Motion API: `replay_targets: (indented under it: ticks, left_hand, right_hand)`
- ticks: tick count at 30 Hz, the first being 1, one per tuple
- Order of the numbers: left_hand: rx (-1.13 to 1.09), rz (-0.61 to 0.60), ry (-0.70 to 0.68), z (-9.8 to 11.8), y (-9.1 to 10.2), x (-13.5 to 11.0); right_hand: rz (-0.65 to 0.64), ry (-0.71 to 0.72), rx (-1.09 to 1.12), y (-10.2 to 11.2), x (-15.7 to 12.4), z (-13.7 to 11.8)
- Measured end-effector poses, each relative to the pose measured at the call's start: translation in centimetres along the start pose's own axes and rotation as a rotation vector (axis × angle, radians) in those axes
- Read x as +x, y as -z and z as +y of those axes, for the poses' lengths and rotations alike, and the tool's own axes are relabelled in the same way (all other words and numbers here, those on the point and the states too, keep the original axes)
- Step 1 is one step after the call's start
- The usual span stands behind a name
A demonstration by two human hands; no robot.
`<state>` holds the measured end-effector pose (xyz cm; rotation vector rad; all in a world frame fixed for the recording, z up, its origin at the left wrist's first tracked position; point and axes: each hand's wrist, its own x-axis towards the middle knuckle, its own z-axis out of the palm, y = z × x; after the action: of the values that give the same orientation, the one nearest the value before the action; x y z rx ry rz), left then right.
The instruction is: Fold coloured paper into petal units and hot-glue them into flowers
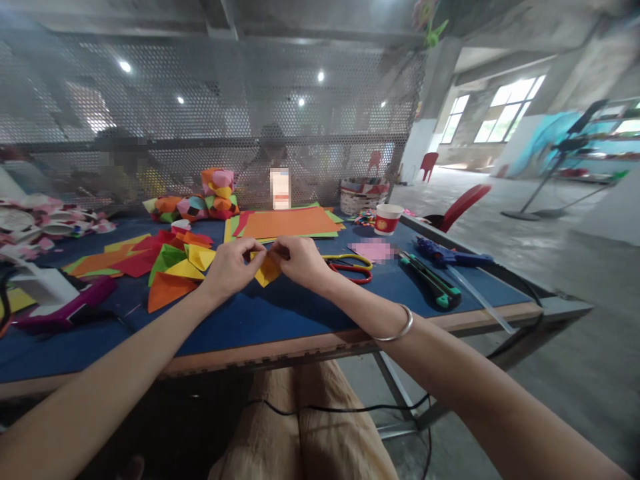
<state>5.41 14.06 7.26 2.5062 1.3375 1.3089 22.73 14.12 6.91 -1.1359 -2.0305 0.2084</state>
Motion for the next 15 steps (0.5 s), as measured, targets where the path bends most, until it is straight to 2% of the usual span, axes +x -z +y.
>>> replay_targets:
  ticks: [6,11,15]
  left_hand:
    - [0.004,-0.033,-0.013,0.00,-0.07,-0.10]
    - [0.089,-0.045,-0.077,0.45,-0.13,-0.21]
    - [0.148,-0.041,-0.078,0.90,-0.17,-0.31]
  right_hand:
    - [-0.025,-0.024,-0.082,0.33,-0.18,-0.42]
    - [-0.040,-0.025,-0.064,0.41,-0.37,-0.64]
    - [-0.021,-0.021,-0.068,0.37,-0.44,-0.82]
